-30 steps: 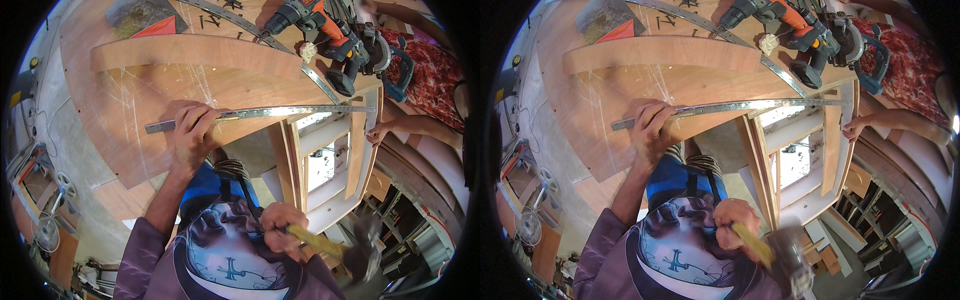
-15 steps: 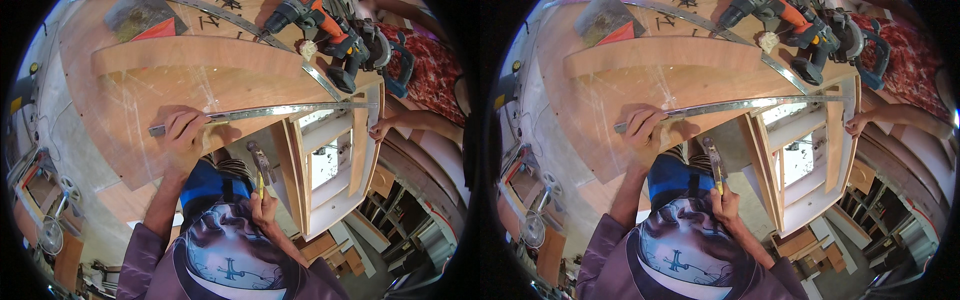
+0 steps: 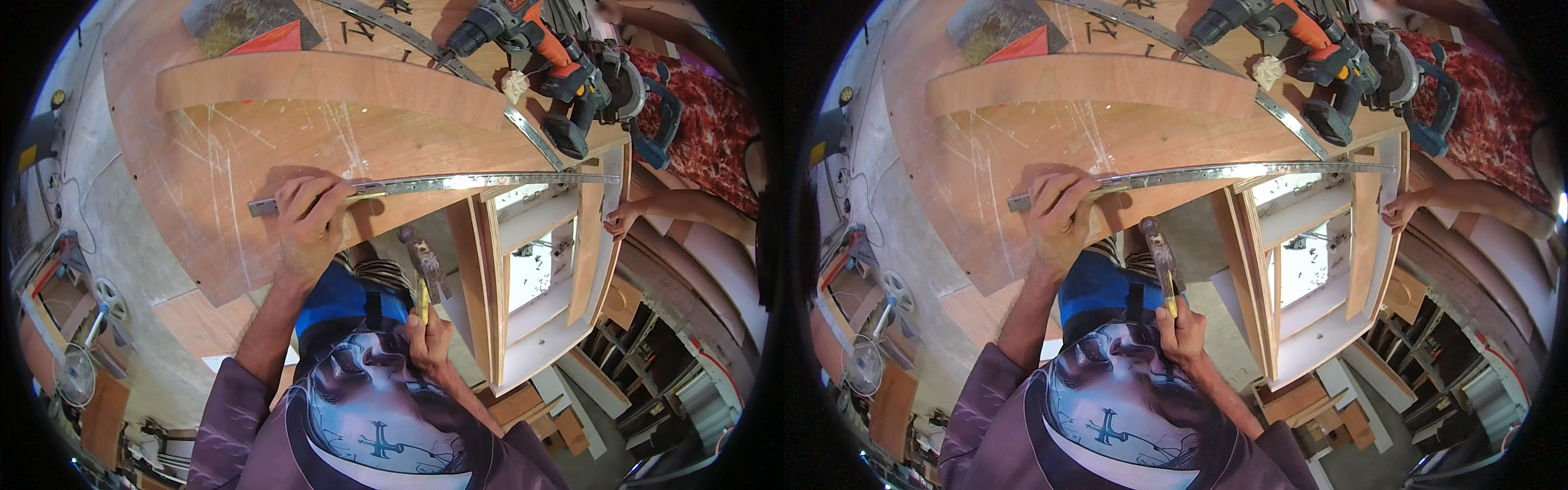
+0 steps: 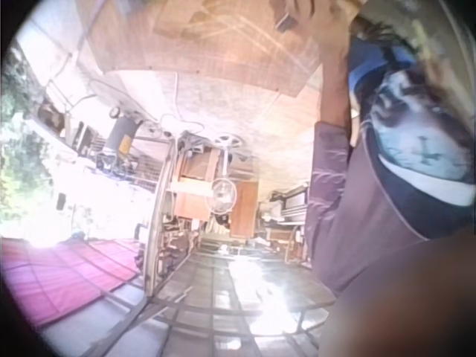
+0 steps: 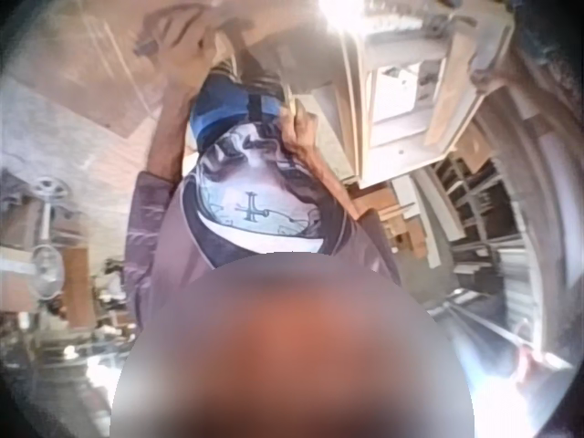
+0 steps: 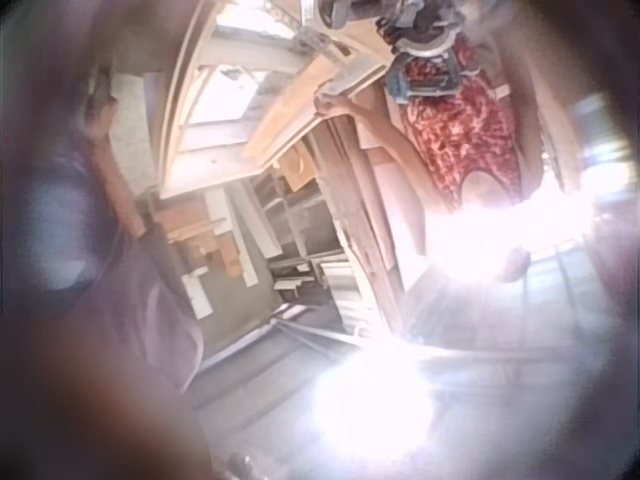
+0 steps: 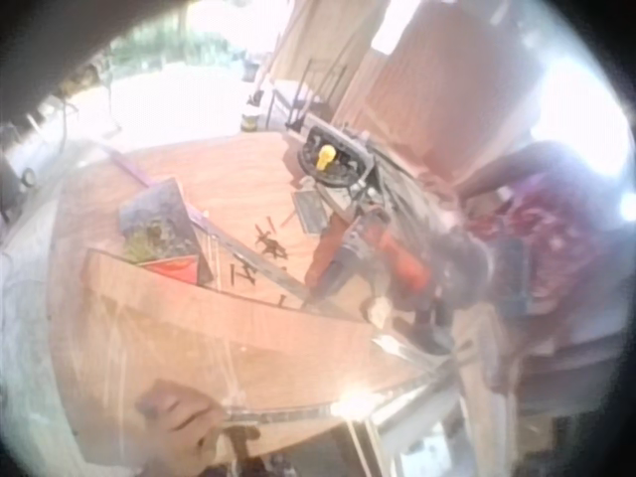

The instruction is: The person hammers nails into a metal strip attached to a wooden frame using a hammer. They repeatedly position the strip, tap nails, and adjust the frame while another person assists by holding the frame steady.

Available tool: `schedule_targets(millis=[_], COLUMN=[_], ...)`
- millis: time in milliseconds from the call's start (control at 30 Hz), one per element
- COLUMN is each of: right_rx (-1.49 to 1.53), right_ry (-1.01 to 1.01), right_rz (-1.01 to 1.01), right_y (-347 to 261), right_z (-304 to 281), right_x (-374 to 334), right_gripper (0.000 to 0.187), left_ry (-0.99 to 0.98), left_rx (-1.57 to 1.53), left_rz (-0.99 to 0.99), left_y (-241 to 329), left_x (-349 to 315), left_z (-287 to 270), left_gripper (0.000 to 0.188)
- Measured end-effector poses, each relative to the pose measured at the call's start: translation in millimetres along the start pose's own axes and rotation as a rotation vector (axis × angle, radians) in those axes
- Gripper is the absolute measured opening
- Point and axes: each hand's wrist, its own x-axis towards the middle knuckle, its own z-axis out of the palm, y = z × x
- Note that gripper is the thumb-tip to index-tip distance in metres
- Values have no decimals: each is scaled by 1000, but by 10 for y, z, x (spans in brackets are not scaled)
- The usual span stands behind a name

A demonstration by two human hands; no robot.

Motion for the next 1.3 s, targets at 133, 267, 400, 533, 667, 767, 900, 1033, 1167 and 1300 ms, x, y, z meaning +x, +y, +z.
schedule_targets(millis=[133, 267, 400, 533, 667, 767, 900, 1033, 1167, 1300], right_rx=[25, 9, 4, -9, 102, 359, -374, -143, -114, -83], right_ry=[-20, -20, 7, -14, -183, 51, -10, 13, 10, -29], right_rz=[16, -8, -48, -78, -136, -486, -651, -84, -84, -23], right_y=[-48, -20, -61, -434, -1016, -1150, -745, -235, 14, 124], right_z=[7, 6, 40, -59, -507, -484, -187, 129, 92, 14], right_x=[28, 2, 51, 166, 127, 124, 364, 321, -5, -113], right_gripper=[25, 25, 25, 21, 32, 44, 36, 31, 30, 30], left_ry=[3, 6, -1, -12, -33, -12, -16, 7, -40, -12], left_rx=[1, 15, 24, 34, 39, 25, 53, 45, 3, -45], left_rz=[15, 18, 19, 19, 42, 45, 26, 31, -6, 9], left_y=[-13, -12, -7, -18, -39, -27, 0, 19, -19, -95], left_x=[2, 4, 6, 0, -1, 2, 35, 39, -9, -35], left_z=[25, 23, 11, -9, -26, -27, -32, -53, -79, -106], left_gripper=[38, 38, 39, 41, 44, 46, 40, 40, 40, 38])
